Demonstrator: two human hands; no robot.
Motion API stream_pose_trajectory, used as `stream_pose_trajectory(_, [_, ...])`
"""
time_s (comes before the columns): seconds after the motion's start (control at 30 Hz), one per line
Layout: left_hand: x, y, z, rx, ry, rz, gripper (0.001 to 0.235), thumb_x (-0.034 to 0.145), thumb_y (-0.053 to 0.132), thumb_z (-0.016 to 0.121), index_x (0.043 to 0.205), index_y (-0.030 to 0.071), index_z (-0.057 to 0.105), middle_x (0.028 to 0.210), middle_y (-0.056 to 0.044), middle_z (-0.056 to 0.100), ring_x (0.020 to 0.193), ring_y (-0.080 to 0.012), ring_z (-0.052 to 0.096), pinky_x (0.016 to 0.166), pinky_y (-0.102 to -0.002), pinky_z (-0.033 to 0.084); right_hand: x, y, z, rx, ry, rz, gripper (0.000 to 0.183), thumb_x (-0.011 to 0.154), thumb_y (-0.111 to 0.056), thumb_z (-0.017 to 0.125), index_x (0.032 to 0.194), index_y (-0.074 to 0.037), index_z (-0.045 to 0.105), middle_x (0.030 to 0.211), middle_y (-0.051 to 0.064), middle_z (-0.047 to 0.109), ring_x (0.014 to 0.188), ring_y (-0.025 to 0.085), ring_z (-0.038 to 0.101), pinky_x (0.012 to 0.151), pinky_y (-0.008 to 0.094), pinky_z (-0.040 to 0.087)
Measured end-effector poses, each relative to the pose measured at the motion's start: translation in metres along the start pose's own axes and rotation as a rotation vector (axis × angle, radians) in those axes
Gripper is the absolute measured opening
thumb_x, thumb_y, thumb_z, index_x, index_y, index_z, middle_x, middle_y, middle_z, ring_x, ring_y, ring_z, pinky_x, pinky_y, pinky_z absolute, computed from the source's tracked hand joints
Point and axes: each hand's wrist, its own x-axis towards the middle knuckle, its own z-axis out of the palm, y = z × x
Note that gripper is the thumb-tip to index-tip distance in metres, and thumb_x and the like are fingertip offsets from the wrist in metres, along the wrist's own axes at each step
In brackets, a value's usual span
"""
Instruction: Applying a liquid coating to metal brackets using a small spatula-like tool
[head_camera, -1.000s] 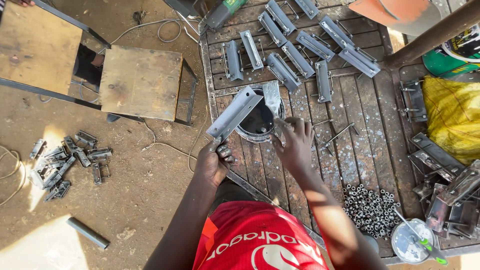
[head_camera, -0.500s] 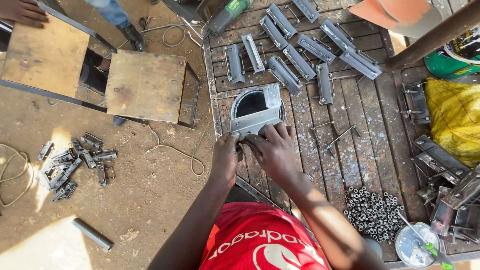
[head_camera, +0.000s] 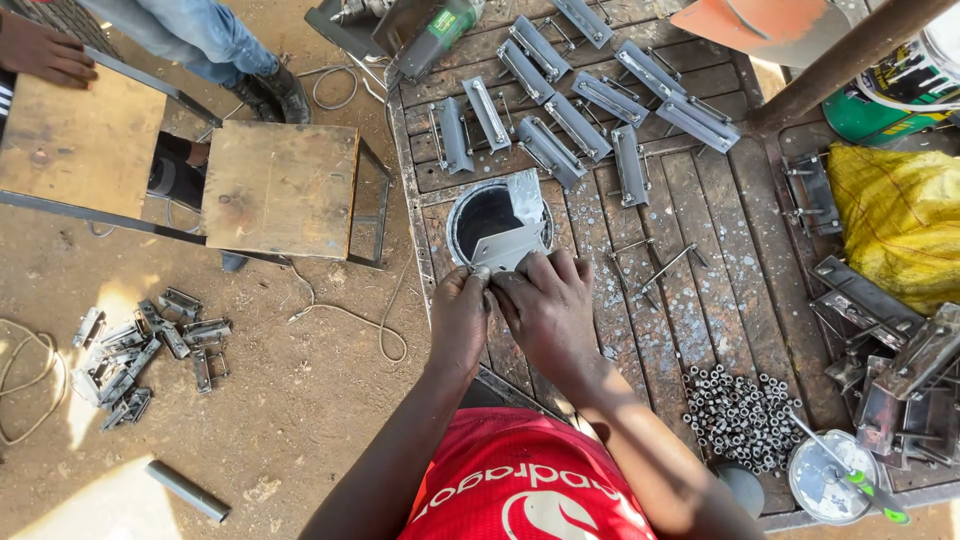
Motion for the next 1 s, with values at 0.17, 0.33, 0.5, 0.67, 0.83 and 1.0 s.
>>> stream_pose_trajectory(0.17, [-0.006, 0.008, -0.001, 0.013, -0.072, -0.003, 0.024, 0.105, 0.021, 0.055, 0.100, 0.002, 0.070, 0.073, -0.006, 0.063, 0.056, -0.0053, 0.044, 0.054, -0.021, 0.037, -0.010, 0.010, 0.009, -0.005, -0.066, 0.100, 0.014, 0.098, -0.027, 0.069, 0.090, -0.017, 0.074, 0.086, 0.000, 0.052, 0.085, 0.022, 0.048, 0.080, 0.041, 0.036])
stream_pose_trajectory(0.33, [-0.011, 0.031, -0.020, 0.110, -0.282, -0.025, 0.029, 0.106, 0.021, 0.056, 0.109, -0.006, 0.067, 0.081, -0.015, 0.067, 0.062, -0.0130, 0.053, 0.055, -0.024, 0.042, -0.014, 0.029, 0.010, 0.164, -0.122, 0.290, 0.010, 0.095, -0.023, 0.074, 0.093, -0.014, 0.075, 0.088, 0.000, 0.049, 0.089, 0.020, 0.044, 0.080, 0.040, 0.035])
stream_pose_trajectory(0.5, [-0.014, 0.082, -0.024, 1.092, -0.185, 0.591, 0.010, 0.096, 0.016, 0.069, 0.100, 0.008, 0.075, 0.095, -0.012, 0.070, 0.092, -0.0277, 0.069, 0.084, -0.045, 0.052, -0.012, 0.030, 0.005, 0.396, -0.294, 0.425, 0.006, 0.089, -0.018, 0.076, 0.093, -0.013, 0.074, 0.087, 0.006, 0.050, 0.089, 0.030, 0.049, 0.084, 0.050, 0.038])
stream_pose_trajectory(0.67, [-0.002, 0.079, -0.025, 1.436, -0.385, 0.643, 0.017, 0.093, 0.030, 0.072, 0.105, 0.020, 0.078, 0.112, -0.012, 0.069, 0.107, -0.0275, 0.062, 0.091, -0.049, 0.045, 0.001, 0.018, -0.016, 0.304, -0.324, 0.348, 0.009, 0.086, -0.025, 0.078, 0.091, -0.019, 0.075, 0.087, 0.001, 0.048, 0.088, 0.025, 0.049, 0.083, 0.044, 0.036])
stream_pose_trajectory(0.83, [-0.002, 0.076, -0.017, 1.506, -0.448, 0.781, 0.012, 0.089, 0.029, 0.074, 0.096, 0.021, 0.080, 0.105, -0.007, 0.072, 0.103, -0.0266, 0.062, 0.088, -0.046, 0.044, -0.002, 0.023, -0.020, 0.215, -0.329, 0.286, 0.009, 0.088, -0.029, 0.076, 0.091, -0.021, 0.074, 0.087, 0.000, 0.048, 0.089, 0.026, 0.050, 0.087, 0.045, 0.037])
stream_pose_trajectory(1.0, [0.008, 0.057, -0.027, 1.326, -0.469, 0.572, 0.016, 0.093, 0.022, 0.064, 0.099, 0.016, 0.077, 0.093, -0.005, 0.070, 0.096, -0.0246, 0.065, 0.086, -0.044, 0.043, -0.021, 0.069, -0.005, 0.305, -0.267, 0.436, 0.008, 0.094, -0.027, 0.075, 0.101, -0.024, 0.078, 0.088, -0.001, 0.059, 0.089, 0.019, 0.056, 0.091, 0.038, 0.039])
